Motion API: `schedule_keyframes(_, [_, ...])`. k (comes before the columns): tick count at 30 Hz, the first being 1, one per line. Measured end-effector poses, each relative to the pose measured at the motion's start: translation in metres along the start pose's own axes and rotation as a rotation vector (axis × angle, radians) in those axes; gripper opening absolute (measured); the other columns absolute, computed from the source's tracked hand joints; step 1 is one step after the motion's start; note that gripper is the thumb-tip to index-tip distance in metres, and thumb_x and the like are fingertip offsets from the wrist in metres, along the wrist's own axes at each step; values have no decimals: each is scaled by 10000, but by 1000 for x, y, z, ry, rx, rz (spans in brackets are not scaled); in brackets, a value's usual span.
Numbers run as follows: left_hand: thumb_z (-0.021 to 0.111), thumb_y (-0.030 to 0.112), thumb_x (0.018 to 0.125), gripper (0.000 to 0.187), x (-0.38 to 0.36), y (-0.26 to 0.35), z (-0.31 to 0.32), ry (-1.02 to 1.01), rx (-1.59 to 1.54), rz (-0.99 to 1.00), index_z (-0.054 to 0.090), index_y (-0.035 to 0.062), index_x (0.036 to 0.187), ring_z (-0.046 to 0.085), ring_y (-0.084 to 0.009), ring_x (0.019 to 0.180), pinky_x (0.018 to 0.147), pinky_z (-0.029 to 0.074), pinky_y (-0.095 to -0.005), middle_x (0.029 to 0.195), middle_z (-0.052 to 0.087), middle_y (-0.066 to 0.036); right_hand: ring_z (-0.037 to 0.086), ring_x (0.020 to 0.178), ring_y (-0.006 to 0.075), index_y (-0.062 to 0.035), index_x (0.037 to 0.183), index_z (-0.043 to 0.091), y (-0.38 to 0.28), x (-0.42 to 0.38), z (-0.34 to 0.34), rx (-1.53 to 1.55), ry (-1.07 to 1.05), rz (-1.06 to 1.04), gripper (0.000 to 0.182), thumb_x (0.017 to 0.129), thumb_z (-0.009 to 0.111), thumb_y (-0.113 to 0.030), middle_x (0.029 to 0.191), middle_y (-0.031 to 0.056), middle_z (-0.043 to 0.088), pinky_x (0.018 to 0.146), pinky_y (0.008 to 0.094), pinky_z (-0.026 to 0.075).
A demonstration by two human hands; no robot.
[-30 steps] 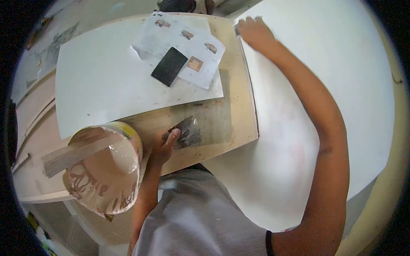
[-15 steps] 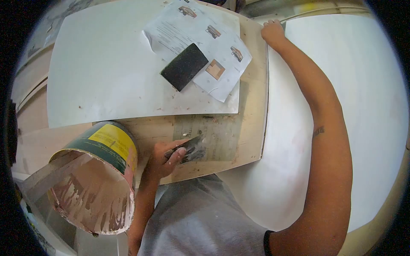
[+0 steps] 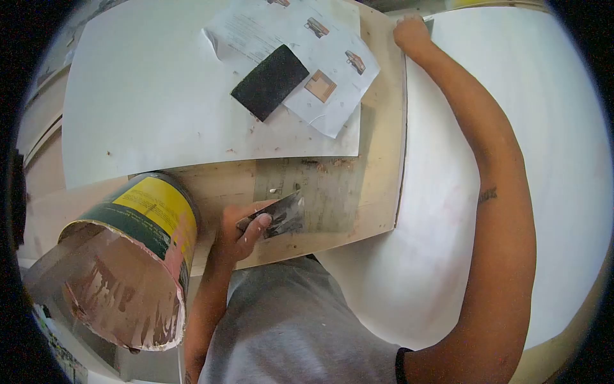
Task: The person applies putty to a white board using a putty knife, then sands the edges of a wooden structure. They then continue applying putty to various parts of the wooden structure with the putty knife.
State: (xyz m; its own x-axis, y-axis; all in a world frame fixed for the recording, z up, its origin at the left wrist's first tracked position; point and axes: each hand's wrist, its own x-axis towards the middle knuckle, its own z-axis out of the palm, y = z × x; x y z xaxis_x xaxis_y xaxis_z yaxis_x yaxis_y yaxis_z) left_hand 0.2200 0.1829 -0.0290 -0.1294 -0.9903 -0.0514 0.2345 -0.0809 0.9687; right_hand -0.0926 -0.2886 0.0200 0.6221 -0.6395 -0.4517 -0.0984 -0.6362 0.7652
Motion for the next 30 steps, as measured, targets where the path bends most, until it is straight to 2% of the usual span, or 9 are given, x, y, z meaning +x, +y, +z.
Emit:
schedule_keyframes(6, [598,141,938,263,-2,-2,-2,-21,-21,-34,675,7,1150,546,-150,536,554,459,-296,618,585,-98,621,985,250,-109,912,751,-31,-31,-26,23,-210,32,212,874,556,-185,982,73,687,787,539,438])
schedule_keyframes(13, [569,163,953,272,-4,-1,-3,-21,-22,-17,667,18,1162,525,-138,529,547,444,-303,596,561,-82,591,1009,245,-113,942,752,-71,-91,-67,35,-315,8,223,878,556,-197,1004,51,662,839,530,414])
schedule_keyframes(18, [550,177,962,277,-2,9,-7,-80,5,-84,662,27,1166,539,-165,534,561,457,-318,627,598,-112,583,1013,242,-117,934,753,-94,-131,-72,44,-255,-10,213,869,567,-198,1007,41,660,861,507,399])
schedule_keyframes(20, [570,221,945,314,-1,8,-6,-47,-33,-71,668,-2,1143,606,-195,677,684,499,-330,741,653,-117,586,1020,246,-112,926,751,-97,-140,-89,100,-342,-38,208,864,568,-189,1006,50,664,870,514,400])
schedule_keyframes(22, [565,220,945,316,-3,4,-5,-59,-47,-53,666,-3,1145,607,-200,679,690,500,-331,746,653,-123,588,1026,250,-108,917,750,-87,-132,-99,147,-425,-74,203,860,570,-180,1005,58,667,878,521,400])
schedule_keyframes(25, [558,211,941,315,1,9,-8,-102,-51,-90,666,-6,1142,612,-212,685,698,503,-333,761,658,-137,600,1062,277,-86,903,736,-55,-97,-89,133,-224,4,176,839,579,-132,1026,95,677,922,535,410])
schedule_keyframes(27, [557,205,938,313,3,6,-8,-126,-39,-139,668,-8,1138,618,-219,689,702,505,-334,771,663,-146,600,1065,281,-70,922,725,-21,-63,-88,139,-201,65,171,835,590,-128,1062,96,667,897,511,435])
schedule_keyframes(29, [606,128,911,266,1,-4,-5,-19,-16,25,673,-3,1133,670,-303,663,643,517,-349,802,685,-204,601,1073,277,-77,939,729,2,-37,-72,114,-158,83,183,847,586,-145,1077,89,670,910,513,433])
schedule_keyframes(30, [606,128,911,266,2,-5,-4,-5,-19,23,673,-3,1133,670,-303,663,643,517,-349,802,685,-204,600,1080,272,-84,943,733,10,-26,-70,102,-169,93,185,848,588,-148,1087,81,671,918,512,431])
